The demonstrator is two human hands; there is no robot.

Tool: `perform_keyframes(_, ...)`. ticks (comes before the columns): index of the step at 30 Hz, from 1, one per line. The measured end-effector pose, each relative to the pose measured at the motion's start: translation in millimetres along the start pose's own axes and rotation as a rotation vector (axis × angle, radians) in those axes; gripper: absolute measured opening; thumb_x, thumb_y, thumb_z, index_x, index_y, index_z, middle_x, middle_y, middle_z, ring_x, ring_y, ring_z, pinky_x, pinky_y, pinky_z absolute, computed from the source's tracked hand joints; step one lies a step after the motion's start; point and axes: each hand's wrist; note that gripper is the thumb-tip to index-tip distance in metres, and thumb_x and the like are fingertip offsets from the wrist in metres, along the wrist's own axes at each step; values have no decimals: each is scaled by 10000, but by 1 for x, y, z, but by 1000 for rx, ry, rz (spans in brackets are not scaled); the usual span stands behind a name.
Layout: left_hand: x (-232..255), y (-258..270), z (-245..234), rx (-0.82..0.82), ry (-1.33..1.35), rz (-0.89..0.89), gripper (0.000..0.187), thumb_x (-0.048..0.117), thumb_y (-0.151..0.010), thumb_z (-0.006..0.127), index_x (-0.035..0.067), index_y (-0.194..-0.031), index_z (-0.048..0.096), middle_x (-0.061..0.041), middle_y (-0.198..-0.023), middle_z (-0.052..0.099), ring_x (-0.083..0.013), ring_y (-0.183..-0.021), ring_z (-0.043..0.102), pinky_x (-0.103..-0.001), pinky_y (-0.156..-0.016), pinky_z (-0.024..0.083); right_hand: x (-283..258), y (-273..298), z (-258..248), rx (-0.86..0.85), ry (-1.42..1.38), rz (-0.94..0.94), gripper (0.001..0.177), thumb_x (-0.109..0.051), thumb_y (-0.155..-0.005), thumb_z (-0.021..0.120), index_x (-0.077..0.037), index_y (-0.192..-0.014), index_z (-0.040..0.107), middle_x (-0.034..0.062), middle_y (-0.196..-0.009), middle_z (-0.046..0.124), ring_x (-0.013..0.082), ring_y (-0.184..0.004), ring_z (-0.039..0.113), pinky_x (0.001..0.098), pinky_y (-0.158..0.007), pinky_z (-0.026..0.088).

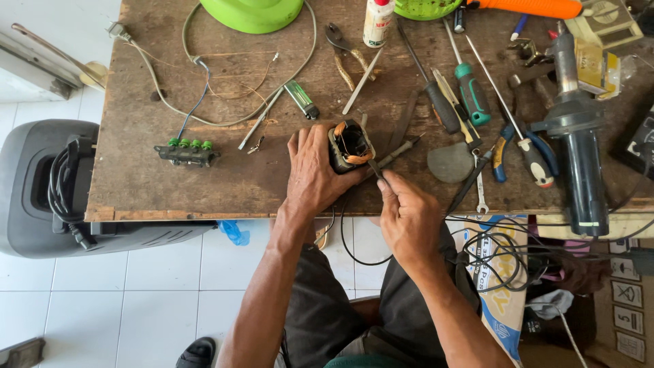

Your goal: The person uses a heat gun to warm a small electrical component, then uses a screwdriver to pry and adjust internal copper windings. The person continues to manipulate the component with their hands and tools, focusing on the internal structure.

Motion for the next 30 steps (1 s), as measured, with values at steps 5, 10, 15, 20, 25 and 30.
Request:
perform_keyframes(5,-5,1,3,-6,-8,-8,891,579,-691,979,81,-1316,586,-136,-1213,649,-321,-1240,588,-597,-1276,275,11,3,10,29,-50,25,169,-98,-1082,737,-19,-1172,855,245,-1022,828,457,-1043,789,512,-823,644)
perform_keyframes(10,-9,1,4,-29,4,-25,907,574,-693,981,97,-1347,572,-119,-1230,636,-308,-1264,584,-601,-1285,266,5,2,13,57,-105,63,167,-102,-1079,751,8,-1157,848,268,-1014,820,469,-1058,780,515,-821,643)
perform_keyframes(15,-9,0,6,-46,-28,-34,897,594,-705,961,84,-1319,553,-128,-1216,602,-330,-1268,565,-658,-1282,271,0,-1,12,32,-230,165,170,-100,-1096,724,3,-1155,845,258,-1016,823,410,-1127,782,484,-873,634)
perform_keyframes(20,-8,1,1,-47,-32,-10,931,618,-719,952,104,-1370,529,-110,-1230,593,-316,-1293,561,-630,-1293,253,-7,-7,3,8,-206,177,153,-121,-1092,745,-37,-1146,861,223,-1010,832,386,-1115,792,465,-873,636)
perform_keyframes(25,-3,3,0,-48,-38,-8,903,619,-723,941,104,-1337,524,-112,-1214,580,-319,-1270,557,-617,-1288,245,3,-10,-1,-34,-165,181,129,-116,-1084,761,-55,-1108,872,186,-996,838,346,-1107,803,442,-929,631)
perform_keyframes(30,-3,1,-1,-42,-36,18,884,596,-740,937,82,-1325,520,-138,-1222,564,-348,-1274,541,-614,-1265,255,4,-19,-6,-73,-157,173,124,-97,-1080,768,-33,-1113,868,228,-1011,825,389,-1118,796,479,-932,620)
Point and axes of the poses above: each hand's wrist, its own y-axis away from the middle knuckle, its own z-axis out of the palm, x = y × z
